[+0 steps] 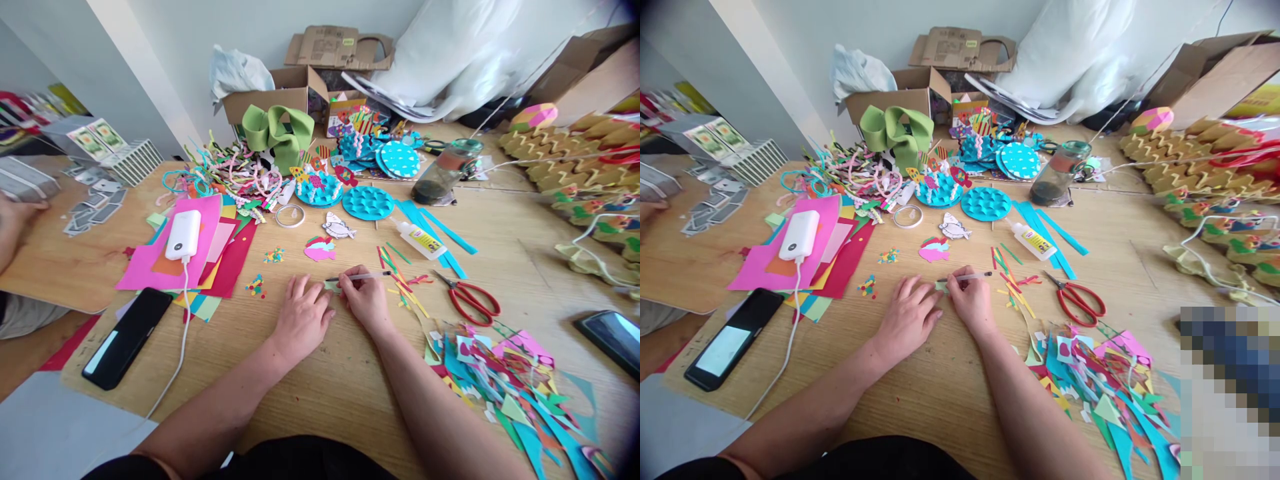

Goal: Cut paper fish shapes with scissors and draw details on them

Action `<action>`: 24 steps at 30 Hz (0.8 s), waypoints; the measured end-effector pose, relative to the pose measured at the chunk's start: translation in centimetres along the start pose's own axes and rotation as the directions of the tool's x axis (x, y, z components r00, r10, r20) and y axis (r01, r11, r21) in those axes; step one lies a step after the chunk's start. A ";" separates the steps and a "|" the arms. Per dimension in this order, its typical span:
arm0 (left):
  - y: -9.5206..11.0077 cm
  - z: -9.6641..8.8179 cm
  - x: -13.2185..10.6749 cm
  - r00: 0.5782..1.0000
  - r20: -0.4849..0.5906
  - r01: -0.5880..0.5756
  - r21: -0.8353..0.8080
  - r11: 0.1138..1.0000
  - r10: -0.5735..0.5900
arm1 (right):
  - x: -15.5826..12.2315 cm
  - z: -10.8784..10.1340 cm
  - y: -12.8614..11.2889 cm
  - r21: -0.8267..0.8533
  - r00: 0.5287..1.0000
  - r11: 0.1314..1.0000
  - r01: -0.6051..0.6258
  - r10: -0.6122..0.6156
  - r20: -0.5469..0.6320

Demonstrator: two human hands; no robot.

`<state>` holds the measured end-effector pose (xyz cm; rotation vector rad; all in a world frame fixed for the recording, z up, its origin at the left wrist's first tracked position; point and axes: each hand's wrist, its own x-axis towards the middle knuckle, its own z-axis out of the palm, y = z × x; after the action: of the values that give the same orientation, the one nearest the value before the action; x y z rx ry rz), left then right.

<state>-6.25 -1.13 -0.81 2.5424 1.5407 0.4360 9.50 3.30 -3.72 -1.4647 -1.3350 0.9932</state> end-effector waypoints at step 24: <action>0.0 -0.1 0.0 1.000 0.008 -0.001 0.009 1.000 0.001 | 0.0 0.0 -0.2 0.033 0.999 0.999 -0.029 0.028 0.015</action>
<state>-6.25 -1.13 -0.70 2.5489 1.5421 0.4189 9.48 3.31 -3.49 -1.4578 -1.3058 1.0413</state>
